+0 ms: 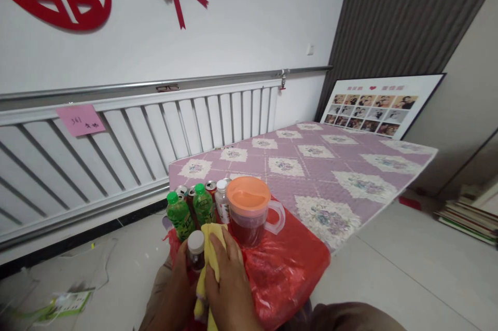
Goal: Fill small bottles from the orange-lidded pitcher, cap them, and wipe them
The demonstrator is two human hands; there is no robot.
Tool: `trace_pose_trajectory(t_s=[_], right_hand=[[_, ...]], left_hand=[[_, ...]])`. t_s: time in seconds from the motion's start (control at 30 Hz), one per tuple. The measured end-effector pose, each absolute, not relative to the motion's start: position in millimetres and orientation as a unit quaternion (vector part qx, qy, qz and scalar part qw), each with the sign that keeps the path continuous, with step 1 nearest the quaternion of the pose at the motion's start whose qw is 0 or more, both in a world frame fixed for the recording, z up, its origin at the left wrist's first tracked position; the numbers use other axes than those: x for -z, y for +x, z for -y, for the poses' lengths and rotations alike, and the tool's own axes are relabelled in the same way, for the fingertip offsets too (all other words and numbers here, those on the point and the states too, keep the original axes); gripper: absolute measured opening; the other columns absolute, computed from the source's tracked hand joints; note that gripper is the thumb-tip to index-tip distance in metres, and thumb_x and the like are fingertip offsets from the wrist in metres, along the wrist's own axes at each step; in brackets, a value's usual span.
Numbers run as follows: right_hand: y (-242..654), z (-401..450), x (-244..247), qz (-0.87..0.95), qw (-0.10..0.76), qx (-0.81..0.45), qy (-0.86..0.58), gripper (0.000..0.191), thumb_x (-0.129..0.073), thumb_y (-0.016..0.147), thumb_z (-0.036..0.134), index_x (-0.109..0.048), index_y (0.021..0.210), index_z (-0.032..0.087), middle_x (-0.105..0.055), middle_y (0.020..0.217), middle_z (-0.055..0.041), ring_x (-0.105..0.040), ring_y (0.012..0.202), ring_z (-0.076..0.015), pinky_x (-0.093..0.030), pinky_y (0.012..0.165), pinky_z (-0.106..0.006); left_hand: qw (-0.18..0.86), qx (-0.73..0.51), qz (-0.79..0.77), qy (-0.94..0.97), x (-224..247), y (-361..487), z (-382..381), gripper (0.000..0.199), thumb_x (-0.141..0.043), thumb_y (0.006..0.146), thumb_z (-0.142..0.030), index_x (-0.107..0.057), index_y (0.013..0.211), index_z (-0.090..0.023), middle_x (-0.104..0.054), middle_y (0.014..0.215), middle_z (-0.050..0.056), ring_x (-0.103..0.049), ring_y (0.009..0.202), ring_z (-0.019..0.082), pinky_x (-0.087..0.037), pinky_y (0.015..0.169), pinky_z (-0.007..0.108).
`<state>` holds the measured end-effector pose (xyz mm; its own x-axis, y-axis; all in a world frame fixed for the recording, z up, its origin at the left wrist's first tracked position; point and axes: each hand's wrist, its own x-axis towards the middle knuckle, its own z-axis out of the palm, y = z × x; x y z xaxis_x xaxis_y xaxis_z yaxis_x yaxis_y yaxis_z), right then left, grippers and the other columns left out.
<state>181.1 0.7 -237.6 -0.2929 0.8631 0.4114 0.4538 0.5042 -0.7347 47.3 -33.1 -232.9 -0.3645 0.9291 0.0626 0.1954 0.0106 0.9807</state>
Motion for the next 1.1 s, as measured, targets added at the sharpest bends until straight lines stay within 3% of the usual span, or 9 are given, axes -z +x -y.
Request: trace_pose_trajectory(t_s=[0.1,0.3,0.43,0.6,0.73,0.9,1.1], right_hand=[[181.3,-3.7,234.9,0.768,0.387,-0.258,-0.441,0.06,-0.046,0.084,0.013,-0.051,0.143,0.022,-0.039,0.155,-0.0132,-0.038,0.143,-0.031,-0.036,0.115,-0.056],[184.0,-13.2,248.0,0.744,0.368,-0.331,-0.448,0.064,-0.045,0.08,0.008,-0.053,0.141,0.023,-0.051,0.149,-0.009,-0.043,0.141,-0.0233,-0.036,0.117,-0.046],[184.7,-15.8,260.6,0.736,0.348,-0.362,-0.454,0.069,-0.046,0.072,0.003,-0.057,0.138,0.021,-0.057,0.143,-0.0098,-0.049,0.137,-0.0224,-0.037,0.117,-0.045],[187.0,-14.4,252.7,0.722,0.389,-0.35,-0.453,0.059,-0.045,0.079,0.008,-0.059,0.135,0.02,-0.056,0.144,-0.0106,-0.049,0.136,-0.0232,-0.038,0.116,-0.047],[187.5,-8.9,232.2,0.743,0.424,-0.291,-0.429,0.058,-0.043,0.085,0.013,-0.054,0.14,0.024,-0.047,0.152,-0.0093,-0.043,0.141,-0.024,-0.038,0.115,-0.048],[183.8,-8.3,229.4,0.767,0.374,-0.272,-0.444,0.061,-0.045,0.082,0.011,-0.053,0.141,0.023,-0.043,0.154,-0.0105,-0.039,0.143,-0.0254,-0.035,0.117,-0.049],[187.5,-14.3,251.1,0.76,0.301,-0.326,-0.476,0.065,-0.044,0.078,0.005,-0.053,0.141,0.016,-0.052,0.147,-0.0126,-0.044,0.139,-0.0224,-0.035,0.118,-0.043]], left_hand=[[0.331,-0.532,-0.634,0.453,237.7,48.2,31.3,0.064,-0.062,0.08,-0.029,-0.039,0.138,-0.016,-0.054,0.144,0.017,-0.055,0.129,0.027,-0.045,0.108,0.04],[0.286,-0.494,-0.655,0.496,243.6,43.0,32.1,0.066,-0.062,0.079,-0.026,-0.038,0.139,-0.015,-0.051,0.146,0.016,-0.052,0.133,0.026,-0.042,0.111,0.039],[0.261,-0.481,-0.67,0.502,242.1,42.3,33.3,0.064,-0.064,0.078,-0.026,-0.042,0.137,-0.015,-0.054,0.144,0.015,-0.053,0.133,0.026,-0.043,0.111,0.039],[0.261,-0.498,-0.661,0.497,245.4,43.0,31.6,0.065,-0.066,0.077,-0.028,-0.041,0.137,-0.017,-0.054,0.144,0.015,-0.053,0.132,0.027,-0.043,0.111,0.041],[0.313,-0.523,-0.636,0.473,247.8,45.5,30.0,0.069,-0.067,0.078,-0.028,-0.037,0.138,-0.018,-0.054,0.143,0.017,-0.057,0.127,0.028,-0.046,0.107,0.043],[0.3,-0.522,-0.644,0.472,247.7,45.8,29.8,0.07,-0.068,0.076,-0.028,-0.037,0.138,-0.017,-0.053,0.144,0.018,-0.055,0.129,0.029,-0.045,0.107,0.041],[0.276,-0.486,-0.66,0.501,242.3,38.1,34.1,0.065,-0.068,0.075,-0.026,-0.044,0.135,-0.017,-0.056,0.14,0.015,-0.055,0.13,0.029,-0.044,0.109,0.042]])
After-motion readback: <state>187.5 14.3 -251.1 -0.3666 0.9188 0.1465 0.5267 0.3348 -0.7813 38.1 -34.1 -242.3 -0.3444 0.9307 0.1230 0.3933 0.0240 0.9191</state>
